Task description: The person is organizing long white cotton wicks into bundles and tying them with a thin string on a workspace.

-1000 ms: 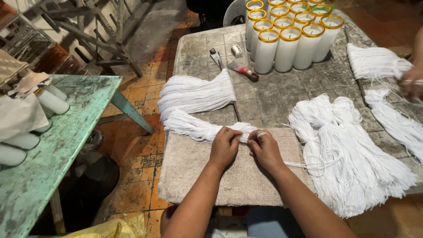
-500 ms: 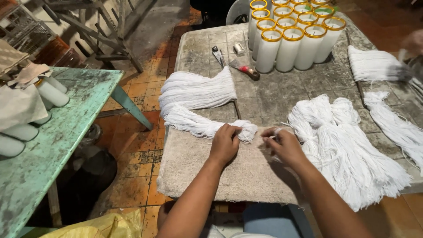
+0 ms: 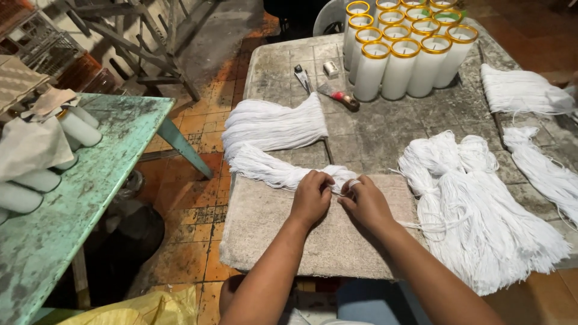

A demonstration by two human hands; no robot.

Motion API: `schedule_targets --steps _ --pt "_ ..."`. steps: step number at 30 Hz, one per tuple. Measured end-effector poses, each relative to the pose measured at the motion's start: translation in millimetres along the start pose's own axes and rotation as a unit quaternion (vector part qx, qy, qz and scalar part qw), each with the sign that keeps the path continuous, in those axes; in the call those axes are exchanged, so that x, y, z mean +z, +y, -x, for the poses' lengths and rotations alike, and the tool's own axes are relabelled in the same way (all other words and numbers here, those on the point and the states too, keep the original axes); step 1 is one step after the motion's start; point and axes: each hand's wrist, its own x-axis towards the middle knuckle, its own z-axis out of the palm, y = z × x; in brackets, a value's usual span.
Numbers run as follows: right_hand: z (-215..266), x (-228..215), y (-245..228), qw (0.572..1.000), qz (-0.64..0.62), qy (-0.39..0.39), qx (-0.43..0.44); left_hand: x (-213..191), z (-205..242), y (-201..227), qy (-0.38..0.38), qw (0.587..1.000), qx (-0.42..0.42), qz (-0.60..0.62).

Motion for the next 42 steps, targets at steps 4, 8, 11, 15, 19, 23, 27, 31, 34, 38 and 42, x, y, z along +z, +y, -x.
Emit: schedule_targets --steps 4,8,11,15,19,23,27,31,34,38,42 --pt "-3 1 2 1.0 -0.016 0.005 -0.006 1 -1 1 -0.022 1.0 -0.007 -0.007" --pt "5 -11 22 0.979 -0.202 -0.011 -0.037 4 0 0 -0.032 0.998 -0.005 -0.046" --pt "36 -38 29 0.919 -0.393 -0.028 -0.008 9 -2 -5 -0.037 0.996 0.007 -0.079" --pt "50 -66 85 0.857 -0.511 0.032 -0.049 10 -5 -7 -0.04 0.997 0.019 -0.064" --pt "101 -141 109 0.78 -0.595 0.192 -0.019 11 -6 -9 -0.01 0.998 0.054 -0.041" --pt "153 -213 48 0.74 -0.538 0.39 -0.104 5 -5 -3 0.019 0.997 0.072 -0.003" --pt "161 -205 17 0.872 -0.291 0.333 0.208 0 2 33 0.064 0.993 0.065 0.074" --pt "139 -119 20 0.986 -0.157 0.032 0.056 1 33 111 -0.05 0.958 0.051 0.277" --pt "129 -100 -11 0.978 -0.197 0.043 -0.051 -11 47 141 -0.236 0.897 0.019 0.374" --pt "121 -89 4 0.91 -0.413 0.016 0.024 -30 56 115 -0.244 0.921 -0.081 0.291" --pt "111 -70 47 0.904 -0.426 0.046 0.012 -75 57 39 -0.183 0.963 -0.117 0.158"
